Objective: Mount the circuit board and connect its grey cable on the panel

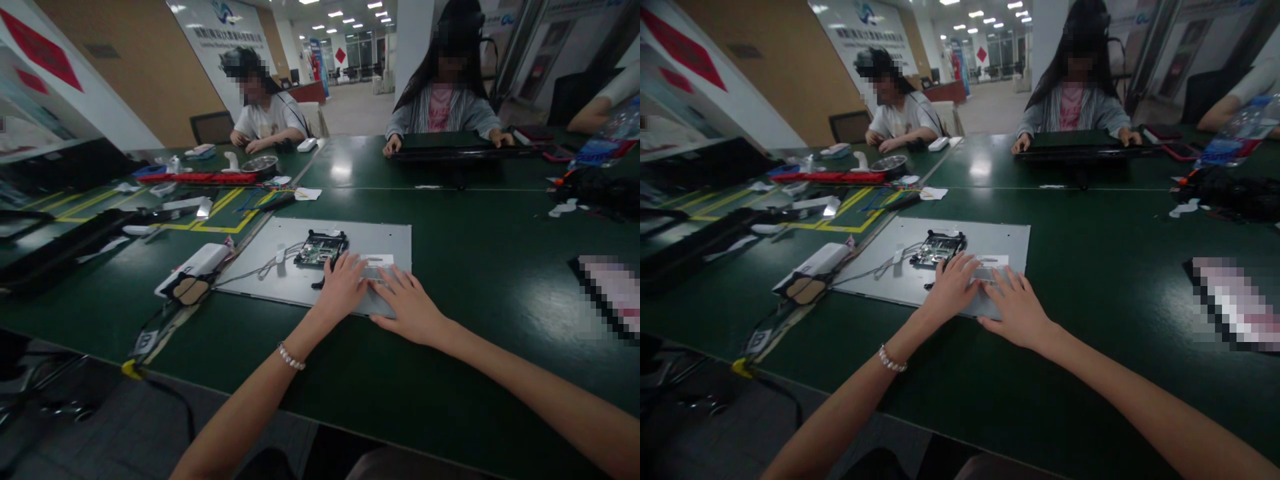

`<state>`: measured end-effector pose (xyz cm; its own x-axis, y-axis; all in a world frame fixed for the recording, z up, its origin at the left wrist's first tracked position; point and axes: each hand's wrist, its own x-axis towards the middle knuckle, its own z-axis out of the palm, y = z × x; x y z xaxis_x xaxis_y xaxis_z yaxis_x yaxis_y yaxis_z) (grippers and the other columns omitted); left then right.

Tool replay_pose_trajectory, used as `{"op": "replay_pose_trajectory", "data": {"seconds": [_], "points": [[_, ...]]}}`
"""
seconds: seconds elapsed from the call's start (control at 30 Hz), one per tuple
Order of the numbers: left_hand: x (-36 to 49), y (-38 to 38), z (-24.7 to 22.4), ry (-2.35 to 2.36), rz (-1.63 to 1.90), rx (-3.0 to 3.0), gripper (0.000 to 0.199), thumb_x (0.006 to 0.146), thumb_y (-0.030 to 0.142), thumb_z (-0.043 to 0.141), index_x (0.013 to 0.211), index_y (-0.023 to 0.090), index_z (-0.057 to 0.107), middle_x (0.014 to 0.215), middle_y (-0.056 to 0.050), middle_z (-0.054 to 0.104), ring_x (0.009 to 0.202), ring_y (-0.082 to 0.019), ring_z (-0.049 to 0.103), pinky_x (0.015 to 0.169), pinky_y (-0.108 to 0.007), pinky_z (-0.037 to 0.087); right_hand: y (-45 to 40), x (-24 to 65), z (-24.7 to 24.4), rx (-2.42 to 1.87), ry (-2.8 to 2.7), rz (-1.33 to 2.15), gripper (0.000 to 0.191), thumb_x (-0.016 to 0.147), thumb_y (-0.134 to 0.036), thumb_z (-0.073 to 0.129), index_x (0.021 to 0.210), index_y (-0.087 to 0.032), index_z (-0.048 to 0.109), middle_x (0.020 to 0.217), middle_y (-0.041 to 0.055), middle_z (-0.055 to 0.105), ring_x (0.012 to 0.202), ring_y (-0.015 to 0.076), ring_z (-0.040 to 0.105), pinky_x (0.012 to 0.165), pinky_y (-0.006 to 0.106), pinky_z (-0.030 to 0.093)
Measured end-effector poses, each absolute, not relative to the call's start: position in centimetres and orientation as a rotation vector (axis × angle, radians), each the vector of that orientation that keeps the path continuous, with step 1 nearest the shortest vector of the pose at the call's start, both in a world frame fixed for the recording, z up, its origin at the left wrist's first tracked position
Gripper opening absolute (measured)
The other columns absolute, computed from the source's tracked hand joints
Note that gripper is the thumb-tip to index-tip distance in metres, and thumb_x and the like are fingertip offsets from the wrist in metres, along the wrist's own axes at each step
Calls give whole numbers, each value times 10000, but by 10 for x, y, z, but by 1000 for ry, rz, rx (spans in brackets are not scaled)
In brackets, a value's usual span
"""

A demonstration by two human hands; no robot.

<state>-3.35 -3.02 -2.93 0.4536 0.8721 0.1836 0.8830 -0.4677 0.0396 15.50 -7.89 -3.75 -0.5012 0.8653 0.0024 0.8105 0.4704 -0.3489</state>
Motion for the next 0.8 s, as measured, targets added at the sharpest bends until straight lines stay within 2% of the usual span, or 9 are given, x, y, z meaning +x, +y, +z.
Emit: {"op": "replay_pose_trajectory", "data": {"seconds": [0.27,0.47,0.63,0.8], "points": [[-38,-17,-20,-1698,-390,-2466,362,940,277,435,1268,193,563,1430,-127,498,1322,-284,440,1070,-474,359,-77,156,-38,-1458,-2519,507,794,903,-717,315,1541,-245,295,1637,103,155,1494,351,57,1180,561,80],[-57,4,-25,-1865,-370,-2283,452,920,322,470,1352,191,497,1468,-142,459,1380,-319,359,1085,-524,308,-78,158,-33,-1447,-2530,517,816,907,-729,263,1535,-211,316,1631,128,169,1492,360,70,1182,552,76],[-70,31,-34,-1917,-281,-2290,400,948,295,404,1314,180,517,1400,-147,531,1325,-306,432,1085,-528,290,-77,159,-32,-1452,-2542,515,817,906,-720,287,1535,-200,316,1635,121,158,1493,358,66,1185,542,85],[-77,66,-27,-1961,-237,-2253,375,938,252,395,1272,155,537,1338,-163,571,1251,-321,490,1038,-511,340,-77,159,-32,-1438,-2539,513,811,909,-714,286,1537,-202,310,1633,126,161,1492,359,73,1186,538,88]]}}
